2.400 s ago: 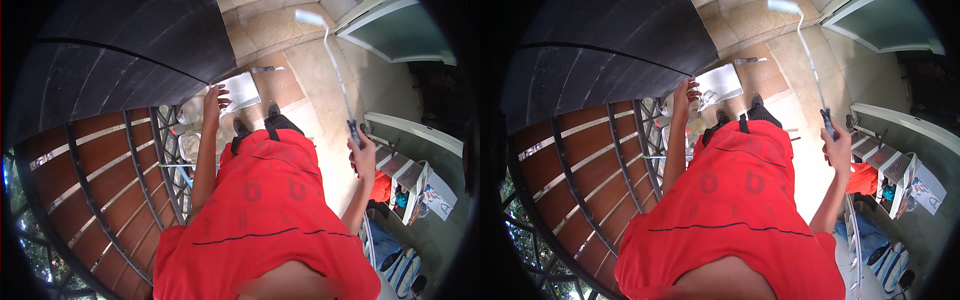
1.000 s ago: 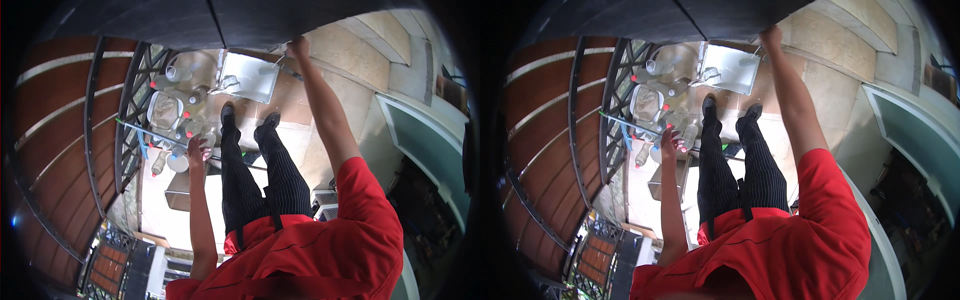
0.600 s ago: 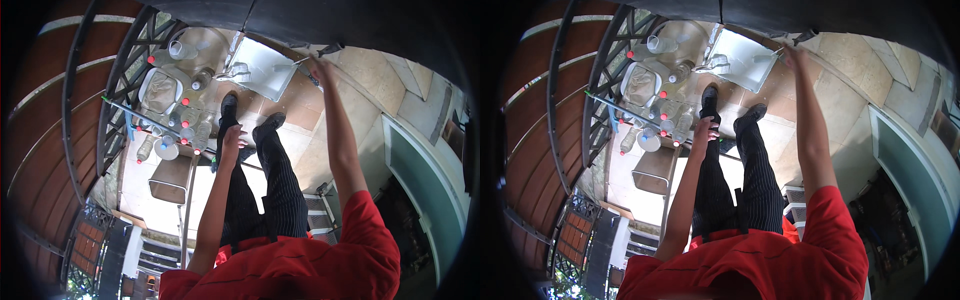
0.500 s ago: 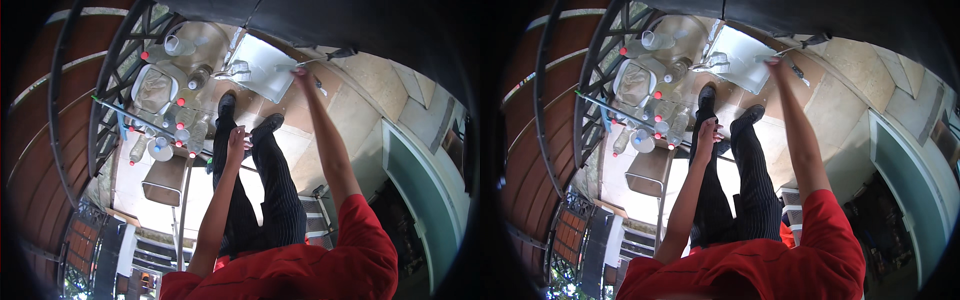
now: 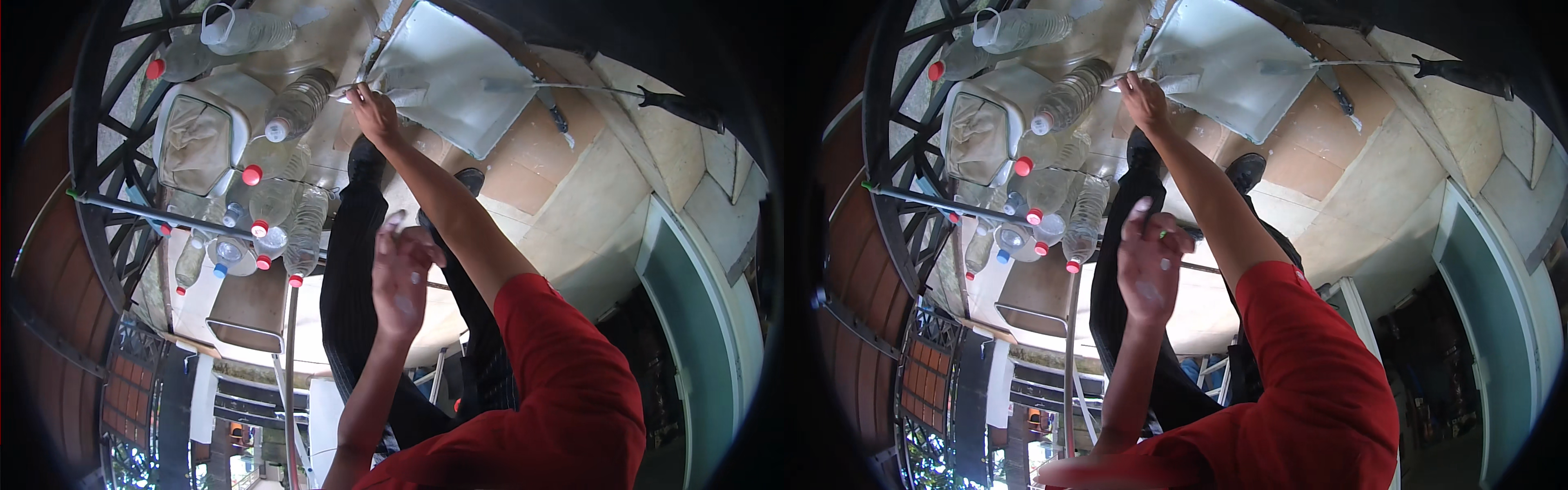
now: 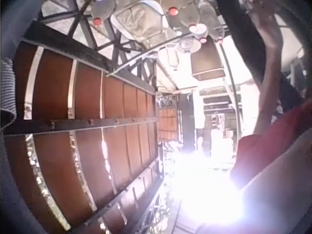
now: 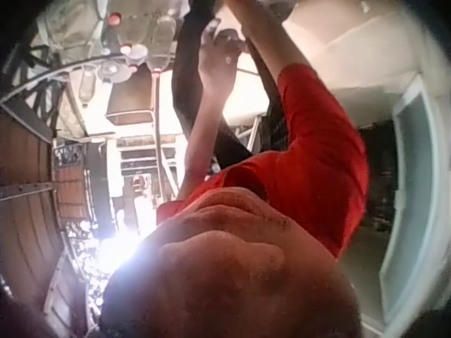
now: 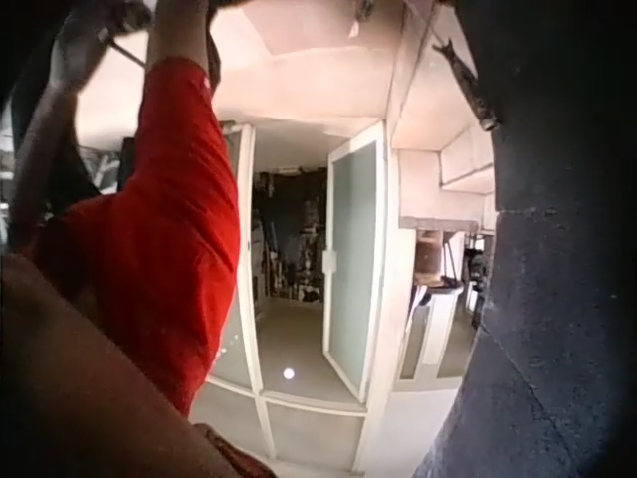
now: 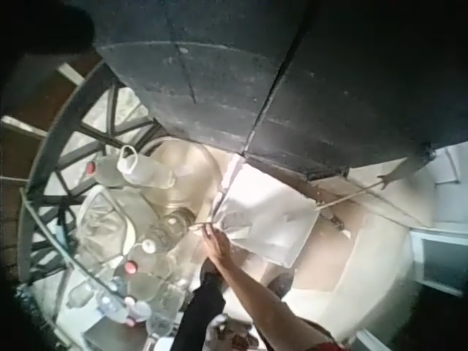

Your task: Painting a column and wall area using a paint roller and a small brush.

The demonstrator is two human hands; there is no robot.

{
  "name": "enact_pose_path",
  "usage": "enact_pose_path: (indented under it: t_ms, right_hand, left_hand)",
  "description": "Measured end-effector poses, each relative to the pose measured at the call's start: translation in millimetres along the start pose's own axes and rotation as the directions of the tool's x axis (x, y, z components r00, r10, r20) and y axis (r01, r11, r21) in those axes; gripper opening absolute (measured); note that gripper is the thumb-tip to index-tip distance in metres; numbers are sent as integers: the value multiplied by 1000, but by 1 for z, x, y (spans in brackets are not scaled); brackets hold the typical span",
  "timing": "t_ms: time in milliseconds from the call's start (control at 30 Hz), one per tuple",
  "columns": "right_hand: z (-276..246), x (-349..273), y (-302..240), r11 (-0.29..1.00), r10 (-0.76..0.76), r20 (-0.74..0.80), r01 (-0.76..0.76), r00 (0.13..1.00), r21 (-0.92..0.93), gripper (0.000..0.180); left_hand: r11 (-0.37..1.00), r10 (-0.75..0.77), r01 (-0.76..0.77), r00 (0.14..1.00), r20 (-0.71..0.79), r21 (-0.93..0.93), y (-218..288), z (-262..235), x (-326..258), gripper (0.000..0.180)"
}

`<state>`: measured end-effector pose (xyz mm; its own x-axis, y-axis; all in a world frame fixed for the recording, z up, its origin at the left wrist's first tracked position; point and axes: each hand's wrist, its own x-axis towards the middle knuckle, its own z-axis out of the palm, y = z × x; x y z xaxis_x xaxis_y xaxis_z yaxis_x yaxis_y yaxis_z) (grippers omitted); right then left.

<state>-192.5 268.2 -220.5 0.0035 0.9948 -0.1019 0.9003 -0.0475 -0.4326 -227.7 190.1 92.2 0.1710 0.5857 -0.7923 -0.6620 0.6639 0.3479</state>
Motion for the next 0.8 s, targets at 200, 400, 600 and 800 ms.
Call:
enact_pose_path:
  t_ms: [200, 400, 600, 800]
  right_hand:
    - [-16, -3, 34, 986, 81, 143, -100, 986, 133, 18]
    - [-79, -40, 62, 874, -48, -87, 84, 995, 478, 12]
    - [-120, -39, 129, 637, 401, -114, -188, 909, 748, 13]
    - [-104, -31, 147, 460, 537, -237, -46, 809, 887, 9]
  left_hand:
    - [999, -51, 52, 993, 105, -5, -41, -12, 4, 39]
    - [959, -168, 186, 981, 100, -213, -38, -34, 9, 35]
    - [987, -159, 161, 985, 71, -24, -49, -35, 10, 37]
    - [984, -175, 176, 982, 65, -12, -52, -31, 13, 37]
